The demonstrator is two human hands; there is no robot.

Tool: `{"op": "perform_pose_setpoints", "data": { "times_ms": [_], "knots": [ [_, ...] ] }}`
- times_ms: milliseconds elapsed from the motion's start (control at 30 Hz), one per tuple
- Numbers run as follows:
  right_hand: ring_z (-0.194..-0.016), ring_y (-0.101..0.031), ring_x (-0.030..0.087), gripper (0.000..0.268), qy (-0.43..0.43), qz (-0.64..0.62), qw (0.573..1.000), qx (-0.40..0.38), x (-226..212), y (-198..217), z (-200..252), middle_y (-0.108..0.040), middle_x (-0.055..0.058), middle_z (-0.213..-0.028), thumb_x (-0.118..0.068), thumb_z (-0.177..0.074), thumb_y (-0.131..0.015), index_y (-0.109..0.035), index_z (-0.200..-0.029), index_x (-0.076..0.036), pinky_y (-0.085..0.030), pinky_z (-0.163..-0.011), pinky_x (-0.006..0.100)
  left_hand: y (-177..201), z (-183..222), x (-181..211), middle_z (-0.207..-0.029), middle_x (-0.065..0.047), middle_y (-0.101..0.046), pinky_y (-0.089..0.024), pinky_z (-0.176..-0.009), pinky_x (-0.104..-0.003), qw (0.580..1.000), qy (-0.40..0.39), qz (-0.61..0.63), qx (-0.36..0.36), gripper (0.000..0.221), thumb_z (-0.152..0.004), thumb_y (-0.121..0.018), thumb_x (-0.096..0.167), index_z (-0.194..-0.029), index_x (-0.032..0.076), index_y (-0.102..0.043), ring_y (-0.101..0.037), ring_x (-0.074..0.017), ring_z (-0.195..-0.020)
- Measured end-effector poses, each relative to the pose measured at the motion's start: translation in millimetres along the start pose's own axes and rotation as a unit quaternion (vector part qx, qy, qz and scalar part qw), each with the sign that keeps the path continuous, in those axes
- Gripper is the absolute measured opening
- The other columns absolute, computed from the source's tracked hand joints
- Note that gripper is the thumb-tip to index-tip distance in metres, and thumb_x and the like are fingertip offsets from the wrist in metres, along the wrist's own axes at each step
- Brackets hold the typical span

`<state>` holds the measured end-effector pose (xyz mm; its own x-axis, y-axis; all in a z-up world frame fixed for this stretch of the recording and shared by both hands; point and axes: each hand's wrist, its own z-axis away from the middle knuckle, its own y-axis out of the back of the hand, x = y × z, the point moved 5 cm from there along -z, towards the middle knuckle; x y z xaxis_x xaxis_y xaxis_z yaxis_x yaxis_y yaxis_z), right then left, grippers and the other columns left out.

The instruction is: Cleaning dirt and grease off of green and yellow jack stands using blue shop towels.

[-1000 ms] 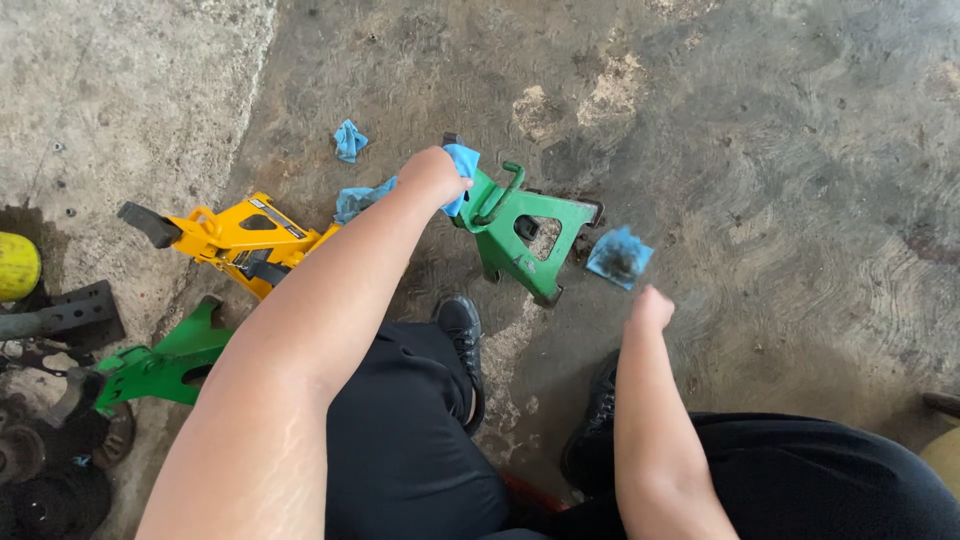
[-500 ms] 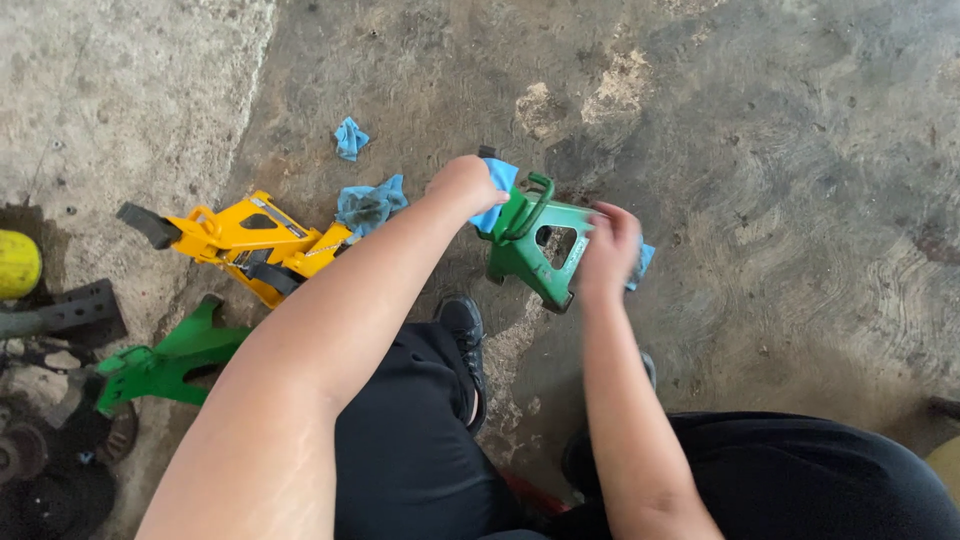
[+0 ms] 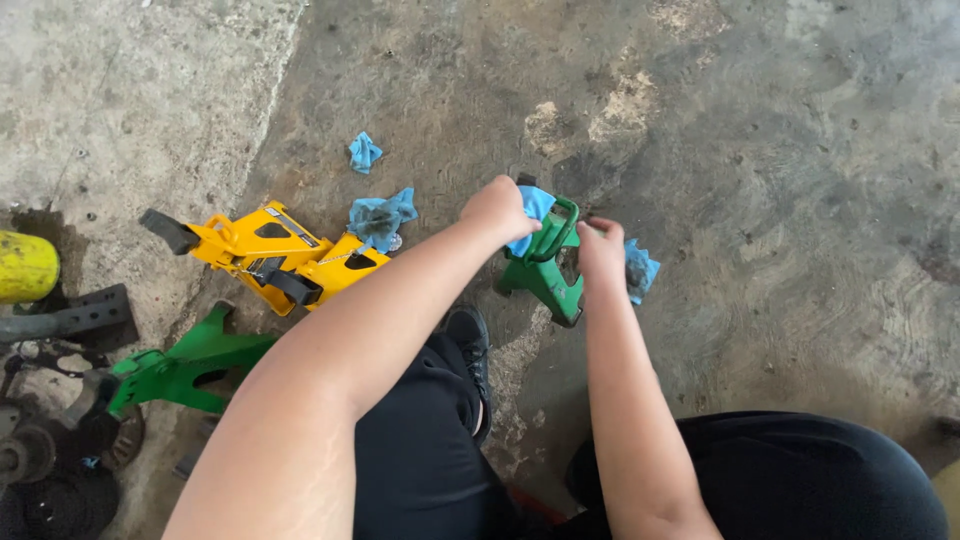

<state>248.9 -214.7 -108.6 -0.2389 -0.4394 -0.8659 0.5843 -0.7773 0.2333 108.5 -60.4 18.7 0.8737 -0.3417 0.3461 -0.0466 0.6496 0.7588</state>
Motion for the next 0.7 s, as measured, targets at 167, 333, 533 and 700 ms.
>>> {"op": "perform_pose_setpoints", "data": {
  "times_ms": [167,333,533,700],
  "knots": [
    [-0.09,-0.064,0.017,0.044,-0.086,-0.012,0.996,-0.037,20,-10,18,-0.068,0.007,-0.108,-0.033,-0.094,-0.065,-0.058,-0.129,-0.007,-0.053,-0.066,0.035,-16,9,26,-0.118,-0.021,-0.07,-0.056,-0.094,-0.045,0.999,0.005,0.036,0.01,0.08,-0.071,-0.091,0.04,-0.127,0.0,-0.05,-0.07,-0.0366,-0.111],
    [-0.098,-0.068,0.017,0.047,0.05,0.066,0.997,-0.004,59,-9,-7,-0.072,0.012,-0.111,-0.03,-0.097,-0.071,-0.058,-0.13,0.0,-0.052,-0.079,0.03,-34,24,51,-0.118,-0.02,-0.071,-0.056,-0.094,-0.045,1.0,0.011,0.025,-0.005,0.078,-0.075,-0.088,0.039,-0.129,-0.001,-0.047,-0.07,-0.0359,-0.111],
    [-0.097,-0.069,0.016,0.044,0.025,-0.168,0.982,-0.085,74,-4,-10,-0.073,0.011,-0.114,-0.023,-0.096,-0.065,-0.059,-0.132,0.002,-0.056,-0.079,0.03,-63,15,70,-0.121,-0.019,-0.07,-0.058,-0.092,-0.045,1.0,-0.01,0.003,0.001,0.07,-0.081,-0.083,0.036,-0.129,0.001,-0.046,-0.071,-0.0345,-0.111],
    [-0.079,-0.059,0.014,0.051,-0.071,-0.092,0.991,-0.066,83,5,-5,-0.067,0.006,-0.102,-0.035,-0.092,-0.063,-0.052,-0.136,-0.012,-0.046,-0.061,0.03,-67,11,72,-0.122,-0.019,-0.07,-0.058,-0.093,-0.042,1.0,0.018,-0.014,-0.009,0.08,-0.075,-0.086,0.038,-0.131,0.0,-0.045,-0.071,-0.032,-0.112]
  ]
}}
